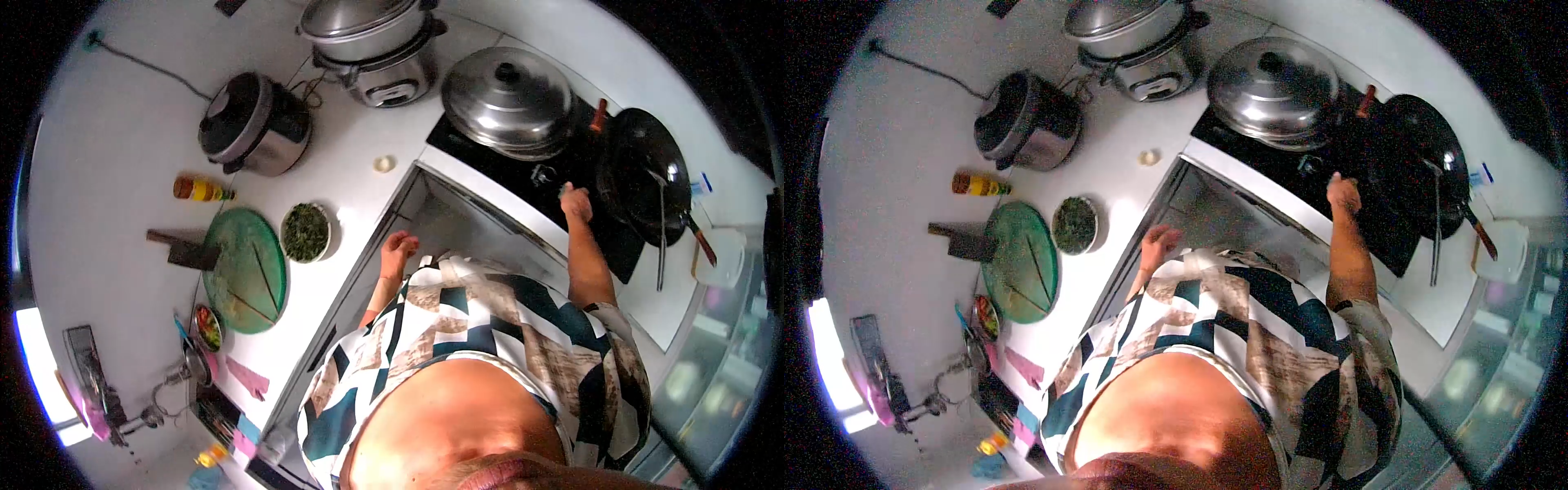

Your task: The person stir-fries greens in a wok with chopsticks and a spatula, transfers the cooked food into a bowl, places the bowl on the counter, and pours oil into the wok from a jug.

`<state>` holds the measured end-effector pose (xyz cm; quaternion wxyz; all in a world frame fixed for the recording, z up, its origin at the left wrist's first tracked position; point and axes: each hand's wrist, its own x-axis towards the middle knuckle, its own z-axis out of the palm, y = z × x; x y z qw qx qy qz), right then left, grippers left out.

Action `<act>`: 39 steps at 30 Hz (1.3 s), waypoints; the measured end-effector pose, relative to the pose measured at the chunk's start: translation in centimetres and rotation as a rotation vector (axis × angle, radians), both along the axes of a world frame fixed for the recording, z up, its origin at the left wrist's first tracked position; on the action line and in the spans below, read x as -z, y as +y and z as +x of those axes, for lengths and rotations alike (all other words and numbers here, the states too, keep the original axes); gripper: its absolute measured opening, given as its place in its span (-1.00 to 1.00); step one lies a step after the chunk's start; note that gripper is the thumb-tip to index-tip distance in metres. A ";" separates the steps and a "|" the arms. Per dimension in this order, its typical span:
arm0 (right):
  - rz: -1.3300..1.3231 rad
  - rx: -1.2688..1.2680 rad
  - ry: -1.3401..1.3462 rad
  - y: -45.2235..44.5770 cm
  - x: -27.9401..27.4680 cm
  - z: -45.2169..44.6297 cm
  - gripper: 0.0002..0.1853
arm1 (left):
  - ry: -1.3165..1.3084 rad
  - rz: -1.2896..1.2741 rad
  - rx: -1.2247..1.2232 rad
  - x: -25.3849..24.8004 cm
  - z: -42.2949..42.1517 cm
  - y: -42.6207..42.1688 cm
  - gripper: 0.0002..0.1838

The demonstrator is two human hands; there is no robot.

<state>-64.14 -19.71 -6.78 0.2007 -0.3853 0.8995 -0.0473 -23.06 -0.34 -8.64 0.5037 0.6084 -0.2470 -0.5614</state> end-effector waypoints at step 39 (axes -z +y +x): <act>-0.284 -0.612 0.460 0.0 1.7 -5.5 -0.62 | -0.151 -0.144 0.527 9.9 -4.3 -1.9 -0.78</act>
